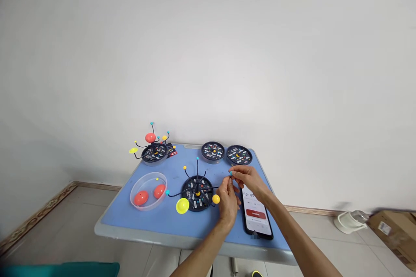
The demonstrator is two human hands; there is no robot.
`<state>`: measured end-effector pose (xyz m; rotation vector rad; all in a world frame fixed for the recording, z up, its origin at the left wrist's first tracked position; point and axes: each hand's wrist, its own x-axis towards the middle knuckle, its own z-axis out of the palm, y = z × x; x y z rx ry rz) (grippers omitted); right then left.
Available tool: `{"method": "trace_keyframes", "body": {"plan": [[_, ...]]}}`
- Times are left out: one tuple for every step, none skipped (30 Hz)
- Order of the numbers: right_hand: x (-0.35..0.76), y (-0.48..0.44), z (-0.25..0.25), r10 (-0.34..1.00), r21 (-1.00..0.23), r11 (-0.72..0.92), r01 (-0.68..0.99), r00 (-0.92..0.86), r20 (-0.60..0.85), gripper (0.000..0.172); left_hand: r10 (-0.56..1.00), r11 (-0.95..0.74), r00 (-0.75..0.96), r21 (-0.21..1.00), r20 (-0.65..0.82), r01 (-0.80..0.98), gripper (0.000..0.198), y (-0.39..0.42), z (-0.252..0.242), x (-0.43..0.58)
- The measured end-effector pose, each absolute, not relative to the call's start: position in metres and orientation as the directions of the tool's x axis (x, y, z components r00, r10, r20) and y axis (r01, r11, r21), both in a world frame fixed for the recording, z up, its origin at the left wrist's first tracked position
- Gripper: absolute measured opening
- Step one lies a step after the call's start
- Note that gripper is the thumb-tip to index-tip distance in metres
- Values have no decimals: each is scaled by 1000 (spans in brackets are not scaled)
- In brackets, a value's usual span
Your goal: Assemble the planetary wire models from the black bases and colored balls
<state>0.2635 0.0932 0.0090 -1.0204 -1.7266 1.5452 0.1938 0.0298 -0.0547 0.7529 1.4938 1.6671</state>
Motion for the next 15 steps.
{"method": "trace_keyframes", "body": {"plan": [[264, 93, 11, 844, -985, 49, 168, -534, -50, 33, 842, -25, -536, 987, -66, -161, 44, 30, -54, 194], [264, 92, 12, 839, -980, 70, 187, -542, -43, 34, 841, -24, -535, 985, -73, -171, 43, 30, -54, 194], [264, 92, 13, 834, -975, 90, 205, -550, -38, 34, 842, -23, -535, 983, -78, -179, 42, 30, -54, 194], [265, 92, 14, 828, -969, 110, 221, -560, -33, 34, 841, -23, -535, 982, -82, -187, 42, 30, -53, 193], [265, 92, 14, 820, -963, 133, 236, -571, -26, 35, 841, -24, -534, 981, -84, -192, 41, 29, -52, 193], [266, 92, 15, 812, -954, 162, 252, -584, -16, 34, 842, -25, -533, 980, -86, -198, 41, 29, -51, 193], [266, 93, 15, 802, -942, 199, 270, -597, -2, 33, 842, -27, -532, 979, -88, -204, 40, 29, -51, 193], [267, 93, 16, 791, -926, 243, 290, -611, 17, 31, 842, -29, -532, 978, -89, -209, 40, 29, -50, 193], [267, 94, 17, 782, -902, 296, 314, -622, 40, 28, 841, -31, -533, 977, -89, -213, 40, 28, -50, 193], [268, 94, 18, 775, -870, 355, 343, -628, 69, 25, 840, -34, -535, 975, -91, -220, 40, 28, -49, 194], [268, 94, 19, 764, -826, 423, 372, -636, 105, 20, 837, -37, -538, 972, -96, -230, 40, 28, -49, 194], [268, 94, 22, 743, -771, 500, 394, -653, 148, 17, 835, -40, -541, 970, -100, -242, 40, 28, -48, 194], [267, 93, 24, 710, -703, 580, 411, -679, 189, 16, 834, -44, -542, 966, -105, -255, 39, 28, -48, 194], [266, 92, 27, 673, -621, 658, 426, -702, 231, 17, 833, -46, -542, 962, -112, -269, 39, 27, -47, 194], [265, 90, 30, 629, -533, 726, 434, -732, 261, 20, 831, -48, -542, 957, -120, -286, 39, 27, -47, 194]]}}
